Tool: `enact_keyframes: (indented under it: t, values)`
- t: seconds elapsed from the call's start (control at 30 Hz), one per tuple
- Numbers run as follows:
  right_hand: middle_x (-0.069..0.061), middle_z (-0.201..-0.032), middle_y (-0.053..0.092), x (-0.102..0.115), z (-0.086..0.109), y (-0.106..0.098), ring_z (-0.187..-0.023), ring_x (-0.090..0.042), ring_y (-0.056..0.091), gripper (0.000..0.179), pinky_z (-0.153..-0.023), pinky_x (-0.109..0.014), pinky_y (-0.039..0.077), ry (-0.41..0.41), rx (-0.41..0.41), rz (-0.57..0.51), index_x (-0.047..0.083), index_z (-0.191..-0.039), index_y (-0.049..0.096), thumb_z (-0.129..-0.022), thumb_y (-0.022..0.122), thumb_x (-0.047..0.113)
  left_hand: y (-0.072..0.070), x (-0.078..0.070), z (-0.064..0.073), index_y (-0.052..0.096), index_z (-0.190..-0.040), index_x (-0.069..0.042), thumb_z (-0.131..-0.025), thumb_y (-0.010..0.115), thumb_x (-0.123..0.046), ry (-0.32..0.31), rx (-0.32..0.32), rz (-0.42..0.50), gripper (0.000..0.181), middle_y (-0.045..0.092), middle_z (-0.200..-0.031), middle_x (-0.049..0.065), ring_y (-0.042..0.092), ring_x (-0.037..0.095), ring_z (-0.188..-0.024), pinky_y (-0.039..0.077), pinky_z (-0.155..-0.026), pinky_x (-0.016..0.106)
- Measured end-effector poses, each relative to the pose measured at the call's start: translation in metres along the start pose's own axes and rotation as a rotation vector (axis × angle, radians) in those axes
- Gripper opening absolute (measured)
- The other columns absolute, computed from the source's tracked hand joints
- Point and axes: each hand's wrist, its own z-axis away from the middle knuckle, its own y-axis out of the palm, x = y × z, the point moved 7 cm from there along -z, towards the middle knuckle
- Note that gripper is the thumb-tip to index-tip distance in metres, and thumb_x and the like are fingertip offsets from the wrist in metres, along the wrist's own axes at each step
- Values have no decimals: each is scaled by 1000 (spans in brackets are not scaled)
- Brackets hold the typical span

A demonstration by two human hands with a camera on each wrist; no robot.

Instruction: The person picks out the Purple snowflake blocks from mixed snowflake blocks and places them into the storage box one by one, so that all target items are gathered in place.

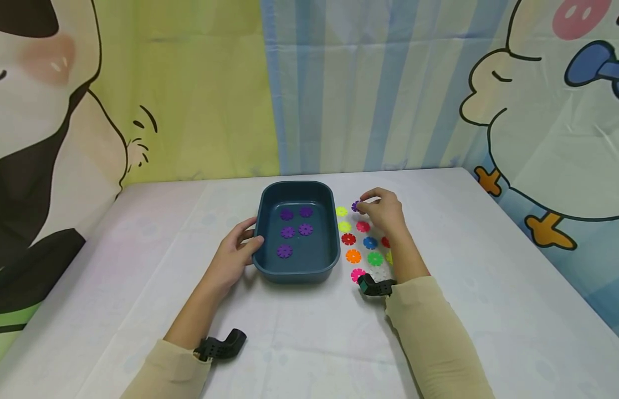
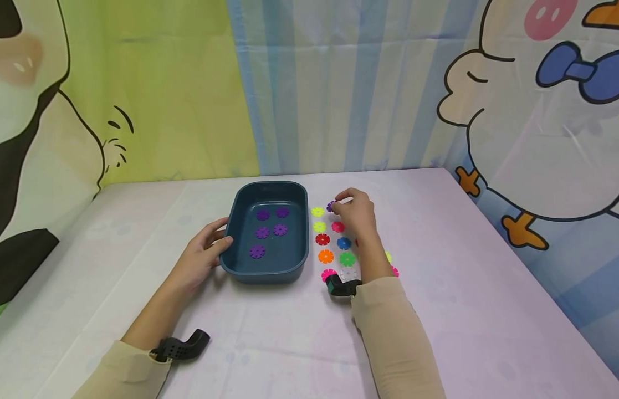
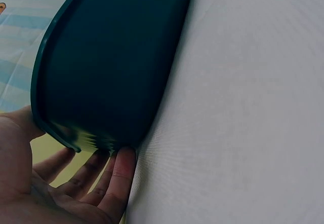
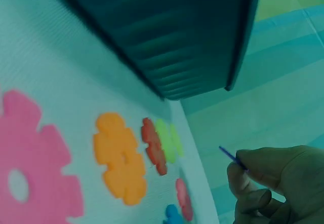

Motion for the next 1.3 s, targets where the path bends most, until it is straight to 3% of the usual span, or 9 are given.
enact_keyframes:
  t: [0.07, 0.23, 0.63, 1.0, 1.3]
  values:
    - [-12, -120, 71, 3, 1, -1, -105, -30, 57, 33, -91, -38, 54, -4, 26, -79, 17, -130, 64, -100, 69, 29, 0, 0, 0, 34, -162, -21, -107, 55, -26, 0, 0, 1, 59, 48, -154, 17, 56, 35, -136, 58, -97, 40]
    - [-8, -114, 72, 10, 3, -5, -72, -20, 51, 33, -65, -24, 47, -60, 49, -288, 19, -129, 65, -100, 70, 33, 0, -1, 0, 33, -162, -22, -108, 55, -26, 0, 4, 3, 59, 48, -155, 17, 56, 35, -136, 58, -98, 41]
    - [-2, -99, 72, 31, 13, -17, -65, -13, 51, 34, -65, -20, 51, -156, 39, -492, 15, -125, 67, -97, 74, 34, 0, -2, 1, 32, -162, -21, -108, 55, -27, 2, 4, -10, 60, 48, -155, 18, 55, 36, -137, 58, -99, 43]
    - [-2, -98, 73, 40, 19, -19, -64, -13, 52, 32, -63, -21, 51, -198, 74, -521, 15, -123, 68, -96, 75, 31, 0, -2, 1, 33, -162, -21, -108, 55, -28, 4, 5, -11, 60, 48, -155, 18, 55, 35, -137, 58, -98, 42]
    - [-8, -104, 72, 48, 24, -10, -65, -17, 52, 32, -63, -25, 51, -245, 216, -373, 14, -123, 67, -97, 74, 31, 0, -2, 1, 32, -162, -22, -107, 56, -28, -4, 6, -5, 60, 48, -155, 17, 55, 35, -137, 58, -99, 42]
